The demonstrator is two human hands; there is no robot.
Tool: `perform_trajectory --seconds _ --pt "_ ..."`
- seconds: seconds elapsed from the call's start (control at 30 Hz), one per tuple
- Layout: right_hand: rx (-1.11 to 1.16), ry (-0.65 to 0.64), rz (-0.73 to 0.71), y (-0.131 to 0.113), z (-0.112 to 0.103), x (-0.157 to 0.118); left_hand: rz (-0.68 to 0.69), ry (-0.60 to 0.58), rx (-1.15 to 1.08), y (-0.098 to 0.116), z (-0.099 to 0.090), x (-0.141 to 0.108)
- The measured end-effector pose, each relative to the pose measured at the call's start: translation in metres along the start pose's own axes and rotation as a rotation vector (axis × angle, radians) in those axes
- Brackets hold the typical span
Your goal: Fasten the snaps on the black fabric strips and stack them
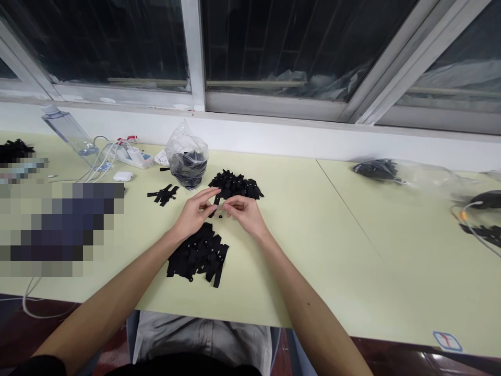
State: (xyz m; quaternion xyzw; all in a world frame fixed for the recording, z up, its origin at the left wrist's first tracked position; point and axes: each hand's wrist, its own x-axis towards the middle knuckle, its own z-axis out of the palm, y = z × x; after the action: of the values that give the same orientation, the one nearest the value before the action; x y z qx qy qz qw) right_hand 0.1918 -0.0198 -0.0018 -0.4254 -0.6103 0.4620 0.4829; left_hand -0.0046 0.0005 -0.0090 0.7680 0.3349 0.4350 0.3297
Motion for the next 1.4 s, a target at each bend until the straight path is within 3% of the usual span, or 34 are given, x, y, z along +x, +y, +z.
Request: perform_trajectory --seconds 0.3,0.6,1.4 --pt "0.030 0.088 -0.046 0.000 0.001 -0.001 0.048 -0.054 0.070 0.003 0.002 -0.003" --pt "-0.085 0.175 -0.221 0.002 0.002 0.001 0.087 -0.105 0.117 0.016 0.002 -0.005" --pt "0.059 0.209 -0.058 -0.004 0.008 -0.001 0.118 -0.135 0.141 0.026 0.000 -0.005"
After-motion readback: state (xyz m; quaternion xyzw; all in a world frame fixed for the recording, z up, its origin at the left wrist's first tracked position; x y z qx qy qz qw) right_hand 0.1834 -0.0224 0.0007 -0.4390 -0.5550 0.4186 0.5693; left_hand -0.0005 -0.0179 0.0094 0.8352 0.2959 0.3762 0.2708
